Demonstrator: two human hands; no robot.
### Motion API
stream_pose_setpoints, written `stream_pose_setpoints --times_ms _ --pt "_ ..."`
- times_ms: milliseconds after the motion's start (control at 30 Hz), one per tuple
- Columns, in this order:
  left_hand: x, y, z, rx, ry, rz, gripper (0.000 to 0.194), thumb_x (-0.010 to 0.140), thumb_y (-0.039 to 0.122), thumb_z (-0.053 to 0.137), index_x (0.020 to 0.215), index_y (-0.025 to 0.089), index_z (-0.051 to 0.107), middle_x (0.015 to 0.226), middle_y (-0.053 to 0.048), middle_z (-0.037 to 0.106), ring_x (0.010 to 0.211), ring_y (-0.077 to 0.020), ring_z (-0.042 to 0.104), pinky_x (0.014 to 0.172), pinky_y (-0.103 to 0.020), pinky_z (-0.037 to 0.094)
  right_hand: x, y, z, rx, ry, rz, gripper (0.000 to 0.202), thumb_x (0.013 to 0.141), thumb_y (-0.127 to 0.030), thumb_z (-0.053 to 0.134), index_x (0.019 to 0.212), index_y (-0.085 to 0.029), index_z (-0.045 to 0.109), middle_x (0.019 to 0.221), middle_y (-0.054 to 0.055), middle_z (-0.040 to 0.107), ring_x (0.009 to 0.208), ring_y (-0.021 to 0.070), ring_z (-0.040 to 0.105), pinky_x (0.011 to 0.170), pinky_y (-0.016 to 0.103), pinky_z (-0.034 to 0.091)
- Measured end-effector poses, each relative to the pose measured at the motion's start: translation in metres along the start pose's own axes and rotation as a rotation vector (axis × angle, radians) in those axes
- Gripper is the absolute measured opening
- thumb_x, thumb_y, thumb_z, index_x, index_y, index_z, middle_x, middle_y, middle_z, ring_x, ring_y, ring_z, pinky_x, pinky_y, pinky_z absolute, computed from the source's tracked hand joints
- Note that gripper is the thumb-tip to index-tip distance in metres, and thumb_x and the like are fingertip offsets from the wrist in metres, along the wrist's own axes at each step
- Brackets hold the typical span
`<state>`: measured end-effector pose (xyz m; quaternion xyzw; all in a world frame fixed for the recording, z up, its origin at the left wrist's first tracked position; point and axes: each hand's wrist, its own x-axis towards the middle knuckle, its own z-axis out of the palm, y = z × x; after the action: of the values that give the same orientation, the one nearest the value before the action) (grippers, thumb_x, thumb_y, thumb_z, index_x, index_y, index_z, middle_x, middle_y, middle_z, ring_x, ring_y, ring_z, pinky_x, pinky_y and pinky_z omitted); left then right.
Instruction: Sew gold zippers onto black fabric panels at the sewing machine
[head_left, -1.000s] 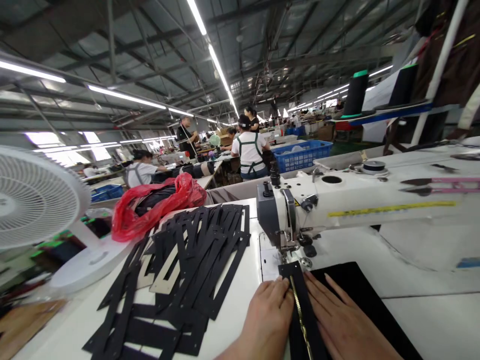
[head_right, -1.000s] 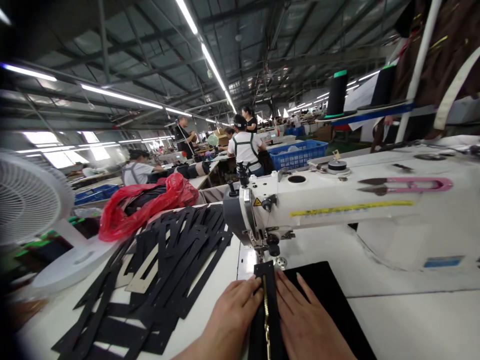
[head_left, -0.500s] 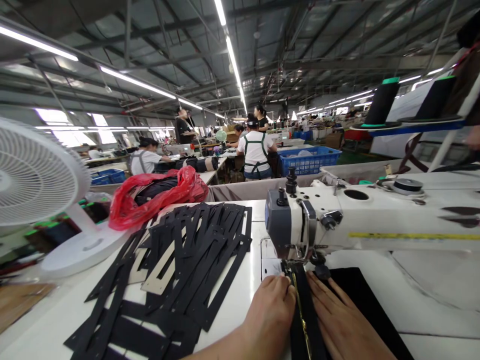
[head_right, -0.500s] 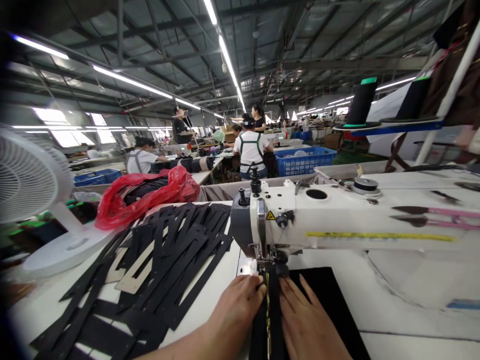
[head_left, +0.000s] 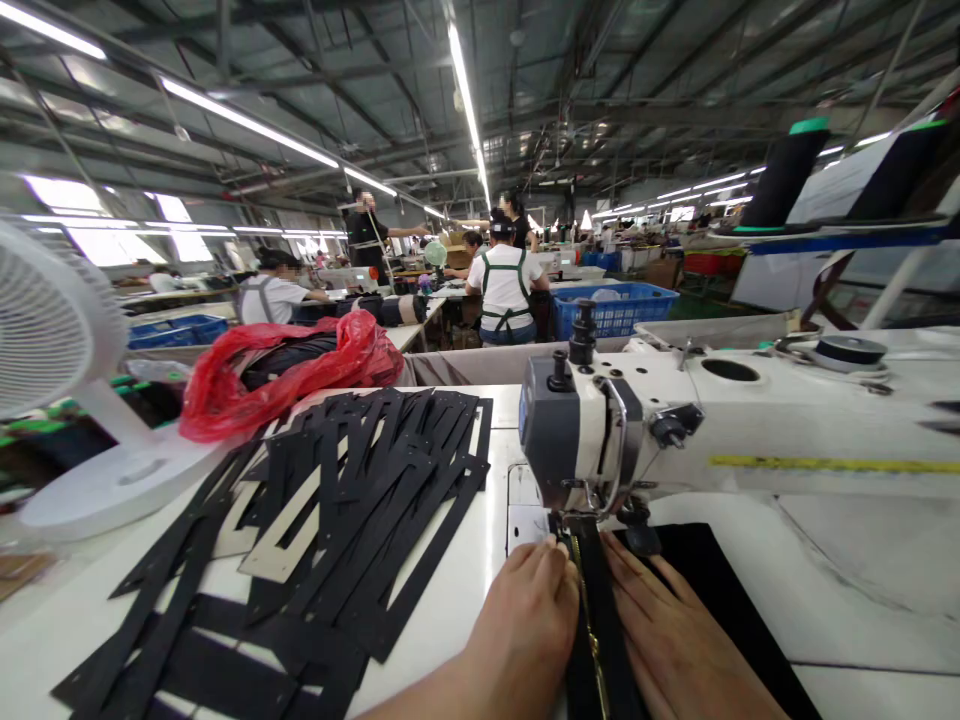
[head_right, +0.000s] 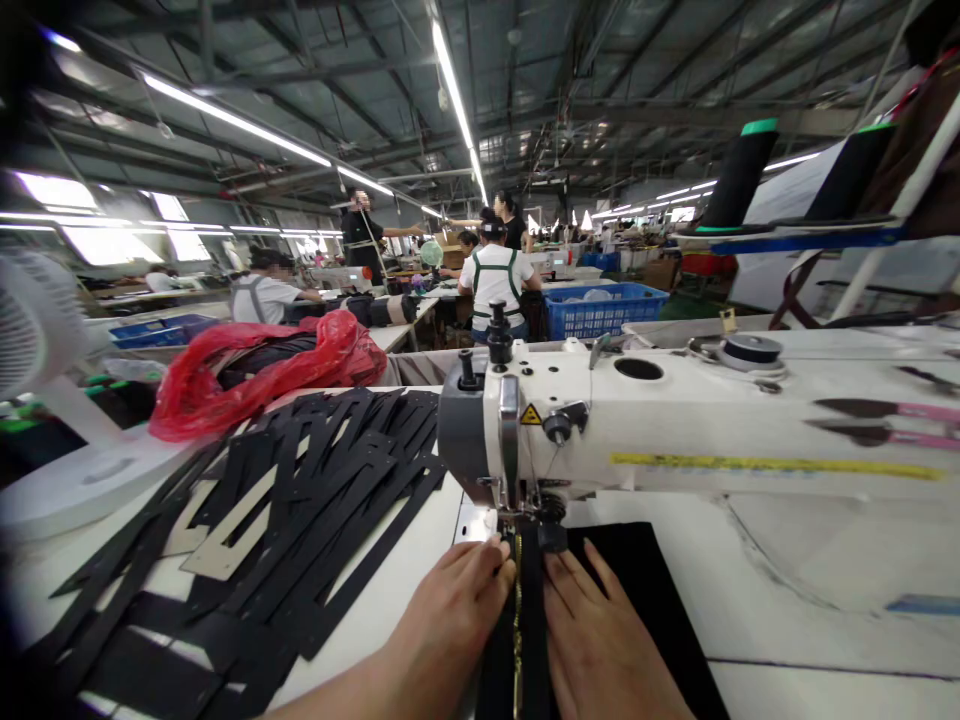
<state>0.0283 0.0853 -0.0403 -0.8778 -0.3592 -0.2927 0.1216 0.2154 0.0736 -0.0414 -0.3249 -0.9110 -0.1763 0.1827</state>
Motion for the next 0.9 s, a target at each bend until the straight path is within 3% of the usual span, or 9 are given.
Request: stream_pose_setpoints --times_ms 233,433,900 --pt "-0.004 0.001 -0.002 -0.030 -0.102 -0.028 0.014 0.088 0.008 0.047 0.094 0.007 0.059 0.090 -0.012 0.060 0.084 -0.0237 0.058 0.076 -0.038 0.054 0.005 -0.004 -0.009 0.028 -0.046 0.039 0.063 0.079 -0.010 0.042 0.141 -0.010 0.029 0.134 0.014 0.046 0.121 0.0243 0.047 0.100 0.044 0.039" --pt "-0.005 0.001 0.000 -0.017 -0.121 -0.033 0.014 0.088 0.009 0.046 0.092 0.007 0.060 0.089 -0.011 0.059 0.082 -0.0241 0.057 0.073 -0.039 0.055 0.007 -0.005 -0.011 0.046 -0.070 0.072 0.057 0.082 -0.011 0.041 0.139 -0.012 0.034 0.136 0.013 0.045 0.125 0.0227 0.041 0.101 0.043 0.038" --pt "0.000 0.002 -0.006 0.002 -0.182 -0.025 0.019 0.091 0.010 0.040 0.093 0.009 0.060 0.087 -0.010 0.060 0.083 -0.0217 0.057 0.076 -0.036 0.053 0.003 -0.003 -0.003 -0.047 -0.010 0.005 0.061 0.078 -0.013 0.043 0.138 -0.008 0.033 0.128 0.015 0.053 0.114 0.0237 0.053 0.096 0.043 0.042"
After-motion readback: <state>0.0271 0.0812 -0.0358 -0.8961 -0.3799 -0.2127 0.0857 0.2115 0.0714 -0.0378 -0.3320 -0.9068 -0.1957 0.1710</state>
